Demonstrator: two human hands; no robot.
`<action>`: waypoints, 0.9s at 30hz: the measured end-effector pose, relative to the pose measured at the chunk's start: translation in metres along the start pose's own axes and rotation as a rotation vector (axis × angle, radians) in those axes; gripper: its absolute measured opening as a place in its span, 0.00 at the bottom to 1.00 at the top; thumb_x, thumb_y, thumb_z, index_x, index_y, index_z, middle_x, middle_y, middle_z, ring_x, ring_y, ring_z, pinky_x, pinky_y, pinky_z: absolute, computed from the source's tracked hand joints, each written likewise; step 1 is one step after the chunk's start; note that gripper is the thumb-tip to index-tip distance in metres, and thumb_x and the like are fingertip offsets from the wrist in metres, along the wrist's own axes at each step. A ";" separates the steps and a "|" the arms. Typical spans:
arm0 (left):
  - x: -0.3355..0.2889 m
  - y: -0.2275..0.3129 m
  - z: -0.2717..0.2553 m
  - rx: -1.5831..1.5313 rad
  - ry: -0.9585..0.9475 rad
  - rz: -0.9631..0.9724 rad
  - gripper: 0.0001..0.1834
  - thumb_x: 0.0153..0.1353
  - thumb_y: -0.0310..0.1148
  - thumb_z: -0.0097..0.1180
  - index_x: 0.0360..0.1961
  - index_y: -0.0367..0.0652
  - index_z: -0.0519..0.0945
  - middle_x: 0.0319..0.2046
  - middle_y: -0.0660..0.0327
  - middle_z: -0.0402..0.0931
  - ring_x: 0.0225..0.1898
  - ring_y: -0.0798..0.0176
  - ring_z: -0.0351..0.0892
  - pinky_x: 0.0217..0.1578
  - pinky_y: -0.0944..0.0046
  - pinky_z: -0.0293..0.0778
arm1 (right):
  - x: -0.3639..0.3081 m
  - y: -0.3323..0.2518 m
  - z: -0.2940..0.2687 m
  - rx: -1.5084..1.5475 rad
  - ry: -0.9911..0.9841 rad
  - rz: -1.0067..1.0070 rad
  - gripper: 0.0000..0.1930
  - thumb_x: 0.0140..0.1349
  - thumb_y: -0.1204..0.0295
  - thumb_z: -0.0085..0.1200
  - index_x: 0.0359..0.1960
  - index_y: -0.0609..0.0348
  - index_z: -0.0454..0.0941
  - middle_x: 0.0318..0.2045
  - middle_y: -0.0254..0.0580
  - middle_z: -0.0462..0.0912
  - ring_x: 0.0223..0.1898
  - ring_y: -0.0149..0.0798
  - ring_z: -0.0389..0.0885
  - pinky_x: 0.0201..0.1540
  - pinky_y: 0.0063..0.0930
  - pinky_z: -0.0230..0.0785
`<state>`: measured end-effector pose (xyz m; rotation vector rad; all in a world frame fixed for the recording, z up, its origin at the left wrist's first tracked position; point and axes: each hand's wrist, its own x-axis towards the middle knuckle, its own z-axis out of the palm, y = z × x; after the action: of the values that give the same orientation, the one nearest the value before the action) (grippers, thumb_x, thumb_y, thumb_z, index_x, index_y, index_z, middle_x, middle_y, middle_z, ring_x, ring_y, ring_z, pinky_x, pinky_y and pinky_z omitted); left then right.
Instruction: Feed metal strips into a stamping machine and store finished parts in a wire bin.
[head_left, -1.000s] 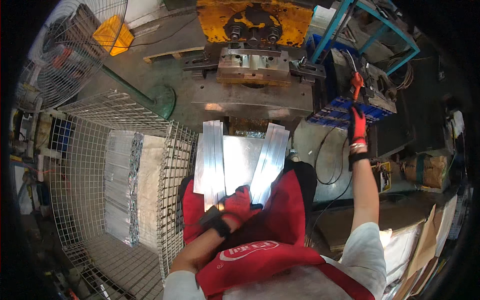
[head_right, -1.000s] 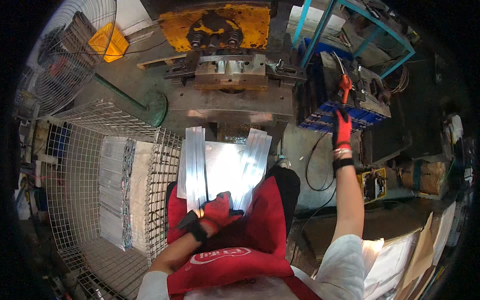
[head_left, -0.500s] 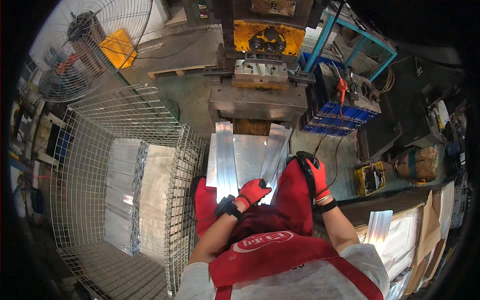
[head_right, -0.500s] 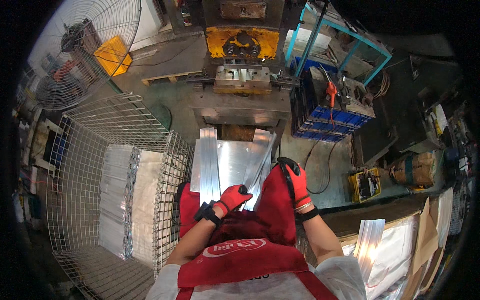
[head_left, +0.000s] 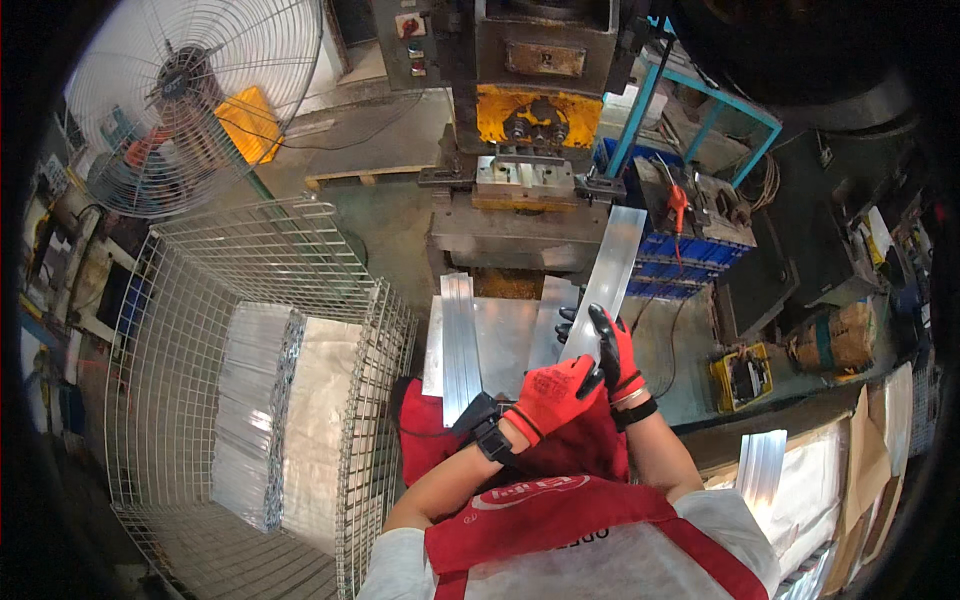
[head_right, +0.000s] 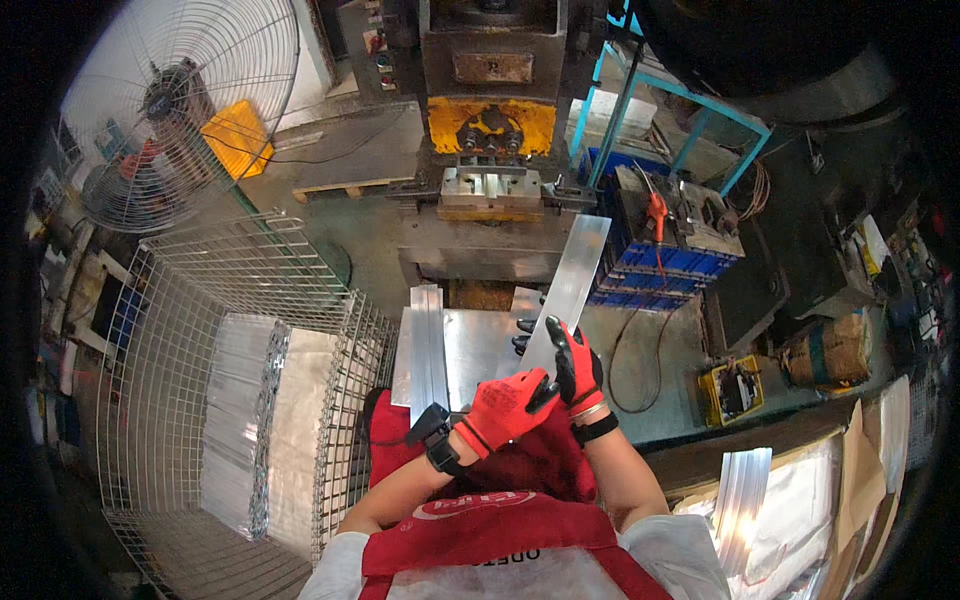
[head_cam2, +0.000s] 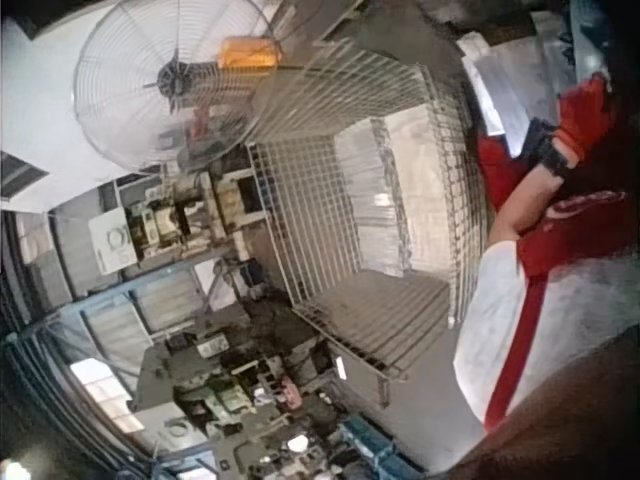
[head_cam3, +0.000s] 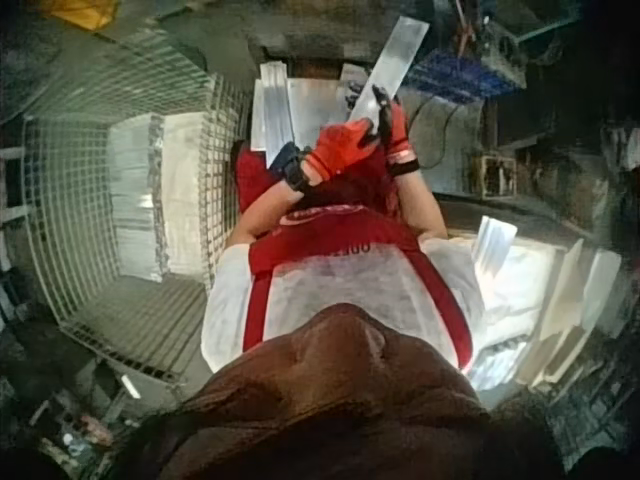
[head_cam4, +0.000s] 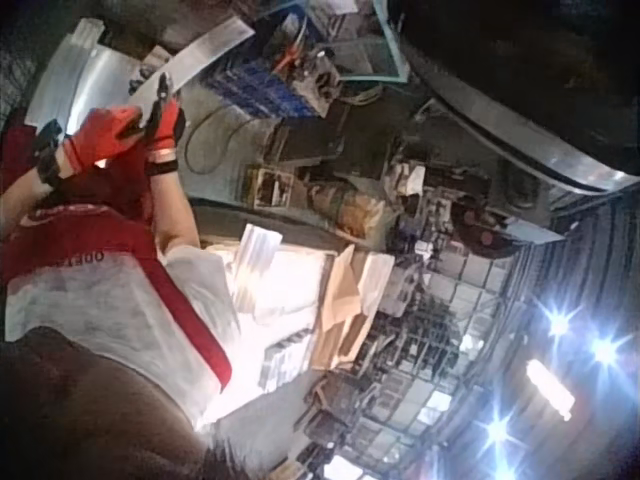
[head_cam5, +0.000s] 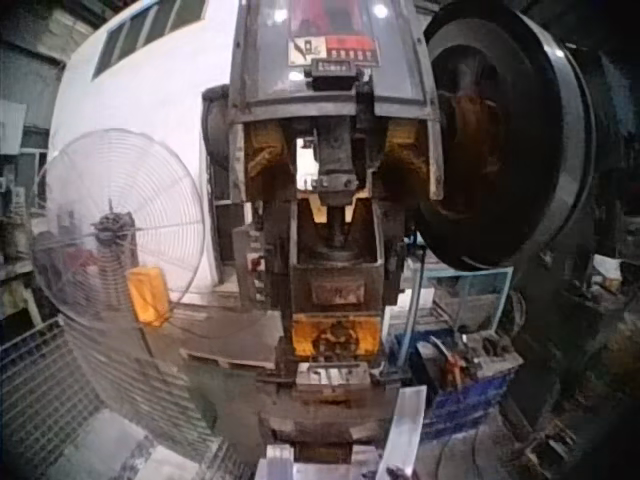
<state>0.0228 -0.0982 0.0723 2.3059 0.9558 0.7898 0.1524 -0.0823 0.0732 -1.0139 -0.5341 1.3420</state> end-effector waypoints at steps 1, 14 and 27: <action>0.001 0.002 -0.006 -0.064 0.069 -0.016 0.13 0.49 0.40 0.55 0.33 0.45 0.71 0.25 0.56 0.75 0.27 0.50 0.75 0.24 0.59 0.70 | 0.005 -0.002 -0.003 0.008 -0.051 0.014 0.17 0.61 0.62 0.41 0.43 0.63 0.70 0.36 0.47 0.77 0.34 0.41 0.78 0.38 0.32 0.71; -0.014 -0.040 -0.033 -1.622 -0.336 -0.846 0.19 0.59 0.46 0.46 0.45 0.45 0.69 0.34 0.56 0.76 0.26 0.61 0.79 0.19 0.71 0.71 | 0.048 0.009 0.020 0.127 -0.460 0.104 0.28 0.57 0.56 0.47 0.52 0.65 0.62 0.49 0.54 0.69 0.46 0.50 0.73 0.50 0.45 0.65; 0.015 -0.081 -0.024 -1.322 -0.156 -0.610 0.14 0.62 0.31 0.41 0.48 0.40 0.66 0.29 0.57 0.74 0.21 0.67 0.75 0.21 0.67 0.73 | 0.134 0.062 0.006 -0.132 -0.324 -0.151 0.18 0.61 0.65 0.39 0.47 0.66 0.70 0.46 0.44 0.74 0.49 0.35 0.70 0.53 0.28 0.59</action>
<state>-0.0210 -0.0309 0.0416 0.8523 0.6511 0.6344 0.1412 0.0422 -0.0064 -0.8465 -0.9354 1.3560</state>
